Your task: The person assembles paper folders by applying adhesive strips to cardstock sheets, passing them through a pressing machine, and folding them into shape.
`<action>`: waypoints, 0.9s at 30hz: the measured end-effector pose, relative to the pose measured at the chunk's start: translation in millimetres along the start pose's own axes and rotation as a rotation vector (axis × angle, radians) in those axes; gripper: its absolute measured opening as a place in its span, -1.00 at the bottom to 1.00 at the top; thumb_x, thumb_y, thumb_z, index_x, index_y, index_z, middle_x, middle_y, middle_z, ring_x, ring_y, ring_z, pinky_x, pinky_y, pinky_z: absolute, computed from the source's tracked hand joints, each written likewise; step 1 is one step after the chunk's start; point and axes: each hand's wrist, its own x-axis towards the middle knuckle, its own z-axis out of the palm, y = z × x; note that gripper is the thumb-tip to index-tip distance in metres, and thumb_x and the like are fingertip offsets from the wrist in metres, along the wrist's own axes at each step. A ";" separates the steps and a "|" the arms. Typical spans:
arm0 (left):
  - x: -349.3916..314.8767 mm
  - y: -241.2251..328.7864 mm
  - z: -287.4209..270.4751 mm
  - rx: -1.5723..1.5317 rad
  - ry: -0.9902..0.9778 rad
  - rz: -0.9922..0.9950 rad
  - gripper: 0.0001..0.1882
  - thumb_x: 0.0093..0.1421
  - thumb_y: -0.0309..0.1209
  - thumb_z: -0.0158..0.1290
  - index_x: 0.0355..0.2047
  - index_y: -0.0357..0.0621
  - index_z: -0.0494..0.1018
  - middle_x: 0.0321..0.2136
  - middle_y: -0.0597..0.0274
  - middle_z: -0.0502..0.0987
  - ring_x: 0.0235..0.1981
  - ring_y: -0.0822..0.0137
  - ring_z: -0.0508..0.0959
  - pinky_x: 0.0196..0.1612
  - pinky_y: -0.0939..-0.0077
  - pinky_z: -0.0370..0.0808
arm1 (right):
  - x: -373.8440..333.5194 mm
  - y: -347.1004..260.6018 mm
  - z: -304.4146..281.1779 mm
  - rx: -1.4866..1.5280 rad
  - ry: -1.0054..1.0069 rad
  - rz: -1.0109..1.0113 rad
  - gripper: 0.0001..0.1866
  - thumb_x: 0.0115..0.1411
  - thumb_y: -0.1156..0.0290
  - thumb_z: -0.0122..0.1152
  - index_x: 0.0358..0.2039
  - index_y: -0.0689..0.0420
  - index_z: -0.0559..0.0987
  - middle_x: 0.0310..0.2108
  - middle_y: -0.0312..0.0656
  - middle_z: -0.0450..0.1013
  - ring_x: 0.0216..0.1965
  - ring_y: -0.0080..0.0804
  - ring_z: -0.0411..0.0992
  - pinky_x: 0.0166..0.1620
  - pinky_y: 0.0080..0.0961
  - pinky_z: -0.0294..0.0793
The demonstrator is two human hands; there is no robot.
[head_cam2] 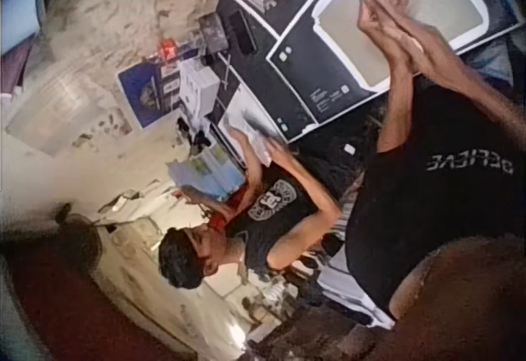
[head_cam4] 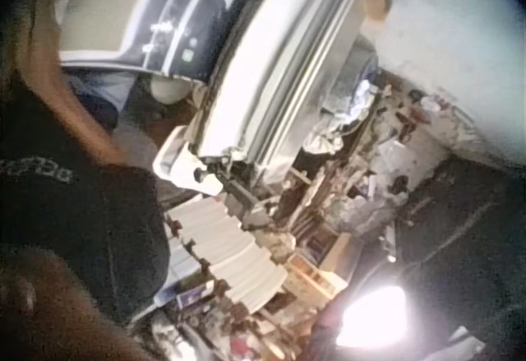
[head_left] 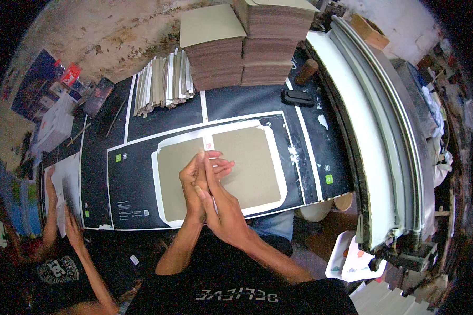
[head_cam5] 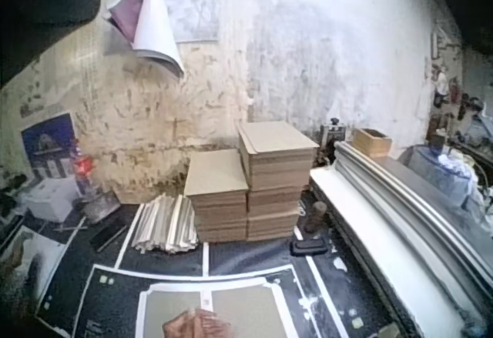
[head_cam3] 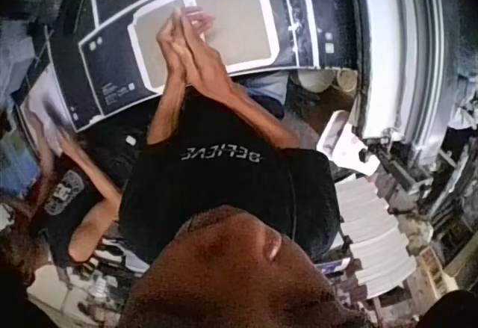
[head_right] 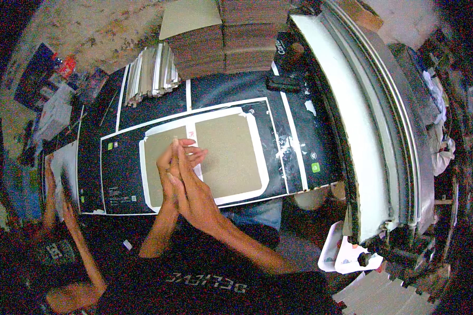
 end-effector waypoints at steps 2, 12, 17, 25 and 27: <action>0.5 -12.2 -8.7 0.112 0.011 0.031 -0.69 0.41 -0.31 0.05 -0.17 -0.40 0.53 -0.26 -0.05 0.65 -0.20 0.23 0.69 -0.14 0.49 0.66 | -7.3 10.7 -0.9 -0.091 -0.025 0.052 -0.25 0.41 0.34 0.03 0.46 0.30 -0.05 0.43 0.41 -0.12 0.39 0.25 0.11 0.30 -0.03 0.23; 22.2 -49.7 -55.8 0.985 -0.122 0.488 -0.46 0.19 -0.26 0.28 0.15 -0.12 0.43 0.22 -0.03 0.42 0.23 0.06 0.42 0.29 0.13 0.28 | 69.0 69.1 -111.5 -1.056 0.080 -0.105 0.43 -0.06 -0.17 0.51 0.47 0.26 -0.28 0.48 0.31 -0.44 0.43 0.16 0.06 0.40 0.21 -0.15; 23.1 -51.8 -55.1 0.895 -0.134 0.411 -0.33 0.21 -0.27 0.25 0.29 -0.09 0.29 0.27 -0.01 0.37 0.30 -0.03 0.33 0.37 0.07 0.14 | 65.6 85.1 -116.3 -0.975 0.017 0.011 0.49 -0.09 -0.27 0.47 0.45 0.35 -0.30 0.50 0.27 -0.42 0.47 0.13 -0.07 0.38 0.25 -0.11; 22.7 -55.7 -58.9 0.962 -0.154 0.473 -0.36 0.26 -0.28 0.19 0.30 -0.11 0.27 0.28 -0.01 0.36 0.32 -0.01 0.30 0.39 0.05 0.07 | 72.2 76.6 -108.0 -1.137 -0.179 -0.080 0.26 0.10 -0.08 0.38 0.47 0.32 -0.23 0.51 0.21 -0.31 0.47 0.00 0.01 0.34 0.16 0.00; 24.9 -56.5 -59.8 0.962 -0.157 0.483 -0.39 0.27 -0.29 0.18 0.29 -0.12 0.28 0.28 -0.01 0.36 0.32 -0.02 0.30 0.38 0.05 0.07 | 74.4 75.2 -106.8 -1.113 -0.236 -0.080 0.25 0.11 -0.05 0.38 0.48 0.26 -0.26 0.51 0.20 -0.28 0.47 -0.01 0.02 0.33 0.17 0.01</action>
